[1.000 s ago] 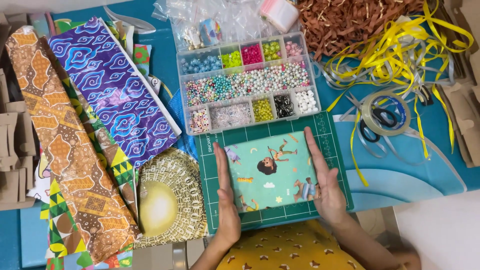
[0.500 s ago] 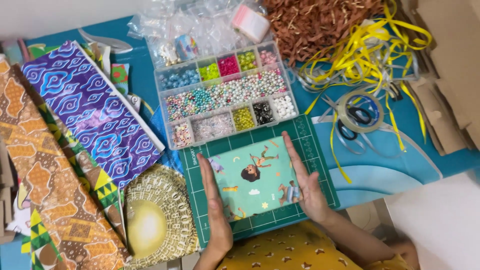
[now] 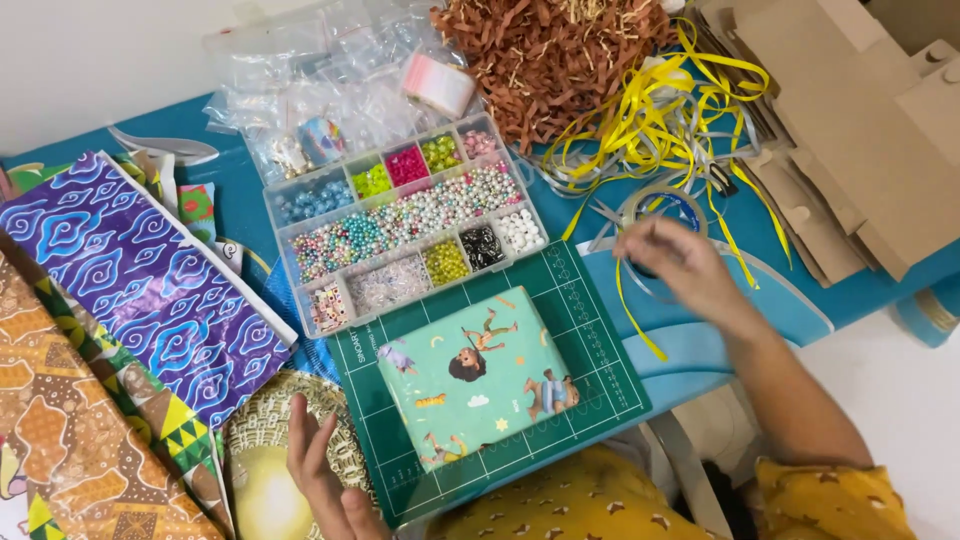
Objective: Wrapping a small box with decorative paper and finishing it with a yellow ribbon.
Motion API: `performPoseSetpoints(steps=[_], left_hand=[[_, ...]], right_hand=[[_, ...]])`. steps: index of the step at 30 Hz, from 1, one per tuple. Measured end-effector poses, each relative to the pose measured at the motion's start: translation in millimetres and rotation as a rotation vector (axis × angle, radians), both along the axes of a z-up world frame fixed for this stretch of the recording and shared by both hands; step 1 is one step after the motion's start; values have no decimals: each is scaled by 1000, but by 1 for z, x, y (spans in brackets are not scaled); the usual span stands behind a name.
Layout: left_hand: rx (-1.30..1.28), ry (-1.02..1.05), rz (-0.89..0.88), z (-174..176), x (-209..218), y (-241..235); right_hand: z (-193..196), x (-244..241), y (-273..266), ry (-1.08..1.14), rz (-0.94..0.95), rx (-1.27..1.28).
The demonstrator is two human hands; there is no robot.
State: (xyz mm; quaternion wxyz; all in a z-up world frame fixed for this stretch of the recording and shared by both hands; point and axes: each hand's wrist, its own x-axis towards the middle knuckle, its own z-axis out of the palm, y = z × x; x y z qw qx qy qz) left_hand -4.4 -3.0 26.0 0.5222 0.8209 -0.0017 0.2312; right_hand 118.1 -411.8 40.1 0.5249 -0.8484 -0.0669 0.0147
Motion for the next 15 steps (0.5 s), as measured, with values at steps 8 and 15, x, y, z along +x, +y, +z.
performPoseSetpoints(steps=[8,15], left_hand=[[98,-85,-59,43,9,10],[319,-255,-230,84,36,20]], right_hand=[[8,120,-28,224,-278,-214],[59,210,-93,-314,33,-285]])
